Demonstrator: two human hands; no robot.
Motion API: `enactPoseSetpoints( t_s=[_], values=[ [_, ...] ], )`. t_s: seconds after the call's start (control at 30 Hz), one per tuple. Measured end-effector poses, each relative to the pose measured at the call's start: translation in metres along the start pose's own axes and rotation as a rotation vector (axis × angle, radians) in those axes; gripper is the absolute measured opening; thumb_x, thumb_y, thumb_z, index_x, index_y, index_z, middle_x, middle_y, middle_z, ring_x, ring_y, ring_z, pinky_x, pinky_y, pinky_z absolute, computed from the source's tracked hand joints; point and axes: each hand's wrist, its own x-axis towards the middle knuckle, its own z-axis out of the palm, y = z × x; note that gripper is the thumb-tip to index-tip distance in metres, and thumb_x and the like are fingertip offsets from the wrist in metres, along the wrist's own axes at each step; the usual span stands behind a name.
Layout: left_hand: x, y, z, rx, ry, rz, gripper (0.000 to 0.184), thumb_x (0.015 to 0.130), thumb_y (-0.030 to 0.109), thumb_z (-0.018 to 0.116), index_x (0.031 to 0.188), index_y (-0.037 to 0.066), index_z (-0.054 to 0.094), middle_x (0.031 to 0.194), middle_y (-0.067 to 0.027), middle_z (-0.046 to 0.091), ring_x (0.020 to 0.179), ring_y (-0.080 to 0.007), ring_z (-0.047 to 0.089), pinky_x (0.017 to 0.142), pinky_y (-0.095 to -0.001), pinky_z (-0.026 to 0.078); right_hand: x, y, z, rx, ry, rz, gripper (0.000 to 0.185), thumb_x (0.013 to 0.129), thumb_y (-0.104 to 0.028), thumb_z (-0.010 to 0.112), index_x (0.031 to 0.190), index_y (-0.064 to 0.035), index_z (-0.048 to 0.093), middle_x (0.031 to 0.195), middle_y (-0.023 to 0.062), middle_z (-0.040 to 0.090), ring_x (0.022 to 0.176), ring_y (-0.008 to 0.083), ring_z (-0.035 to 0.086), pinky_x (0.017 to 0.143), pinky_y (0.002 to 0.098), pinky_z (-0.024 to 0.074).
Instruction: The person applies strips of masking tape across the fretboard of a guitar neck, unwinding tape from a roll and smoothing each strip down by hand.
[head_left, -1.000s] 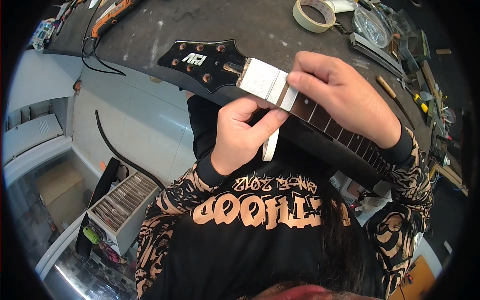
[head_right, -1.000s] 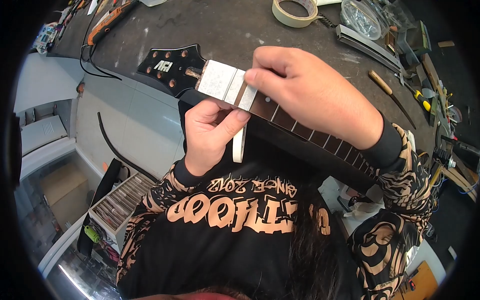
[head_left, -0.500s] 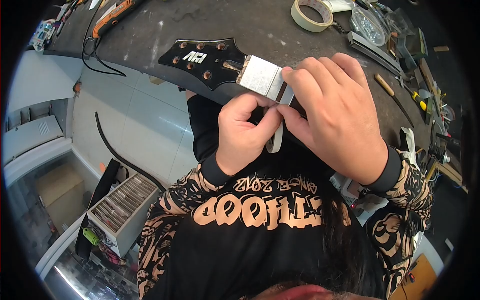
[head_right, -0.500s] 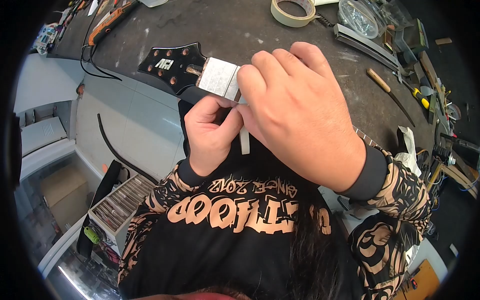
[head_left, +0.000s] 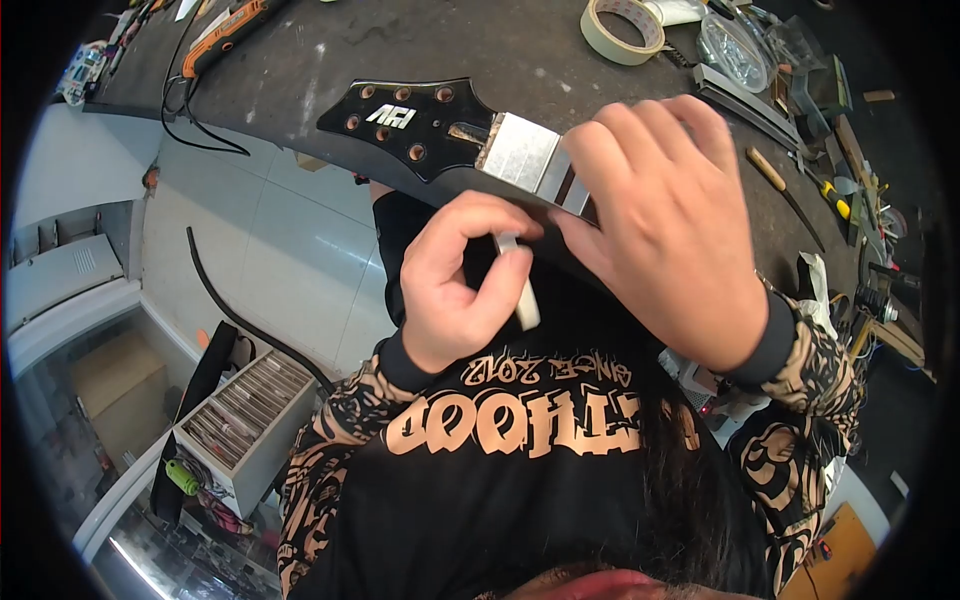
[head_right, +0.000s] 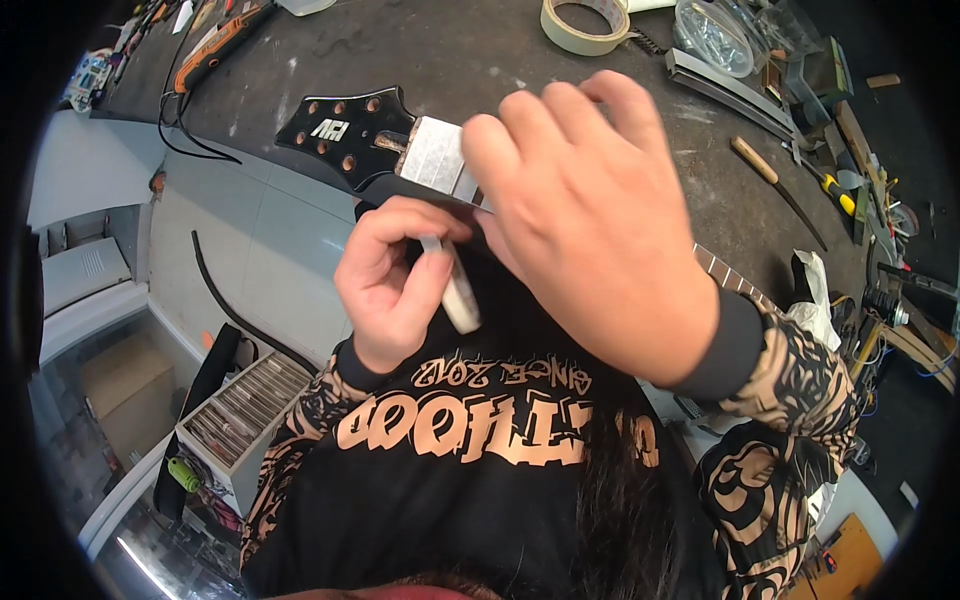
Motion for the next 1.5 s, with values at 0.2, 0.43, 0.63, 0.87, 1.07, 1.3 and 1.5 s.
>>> enactPoseSetpoints(
  t_s=[0.2,0.43,0.63,0.87,1.07,1.3,1.5],
  values=[
    [0.021,0.025,-0.014,0.063,-0.404,0.304,0.056,0.081,0.001,0.079,0.135,-0.002,0.066,0.116,-0.0254,0.079,0.108,-0.0438,0.083,0.094,-0.0524,0.067,-0.019,-0.005,-0.045,0.757,-0.257,0.174,0.041,0.089,-0.018,0.091,0.123,-0.005,0.072,0.099,0.005,0.062,0.086,0.0186,0.06,0.079,0.0343,0.0493],
    [0.032,0.033,-0.008,0.039,-0.517,0.308,0.072,0.075,-0.001,0.082,0.145,-0.001,0.064,0.124,-0.0246,0.078,0.109,-0.0416,0.082,0.097,-0.0503,0.067,-0.019,-0.004,-0.051,1.246,-0.594,0.575,0.019,0.103,-0.009,0.082,0.115,-0.002,0.069,0.094,-0.0022,0.059,0.078,0.0044,0.052,0.069,0.0243,0.0435],
    [0.019,0.052,-0.005,-0.203,-0.4,-0.114,0.089,0.087,0.008,0.084,0.167,-0.005,0.047,0.126,-0.0211,0.078,0.121,-0.0318,0.079,0.11,-0.0453,0.059,-0.015,0.005,-0.048,1.212,-0.446,0.491,0.011,0.106,-0.008,0.079,0.104,-0.0012,0.071,0.088,-0.0021,0.062,0.077,0.0049,0.054,0.068,0.0248,0.0429],
    [0.029,0.051,-0.005,-0.386,-0.347,-0.713,0.032,0.111,0.013,0.076,0.136,-0.006,0.07,0.117,-0.0103,0.08,0.107,-0.0121,0.075,0.098,-0.0309,0.061,0.01,0.031,-0.028,0.953,-0.261,0.403,0.017,0.104,-0.014,0.08,0.103,0.002,0.073,0.086,0.005,0.066,0.079,0.0132,0.059,0.071,0.0337,0.0473],
    [0.03,0.046,0.0,-0.327,-0.161,-0.682,0.019,0.114,0.008,0.074,0.122,-0.008,0.079,0.111,-0.0122,0.085,0.093,-0.0095,0.074,0.085,-0.0266,0.059,0.018,0.048,-0.005,0.868,-0.233,0.389,0.02,0.109,-0.017,0.076,0.105,0.0034,0.075,0.086,0.0069,0.074,0.079,0.0125,0.067,0.075,0.0329,0.056],
    [0.028,0.039,0.003,-0.362,-0.061,-0.663,0.014,0.112,0.003,0.074,0.118,-0.009,0.079,0.11,-0.0139,0.085,0.093,-0.011,0.076,0.084,-0.0279,0.061,0.017,0.055,0.011,0.9,-0.209,0.387,0.024,0.108,-0.02,0.076,0.107,0.0045,0.08,0.085,0.014,0.08,0.075,0.0198,0.075,0.071,0.0366,0.0593],
    [0.029,0.041,0.009,-0.373,-0.022,-0.638,0.011,0.112,0.0,0.072,0.115,-0.008,0.08,0.107,-0.0091,0.084,0.089,-0.0064,0.072,0.078,-0.0248,0.058,0.017,0.057,0.016,0.919,-0.246,0.385,0.027,0.108,-0.022,0.076,0.109,0.0045,0.08,0.086,0.0138,0.08,0.076,0.0199,0.074,0.072,0.0372,0.0594]
  ],
)
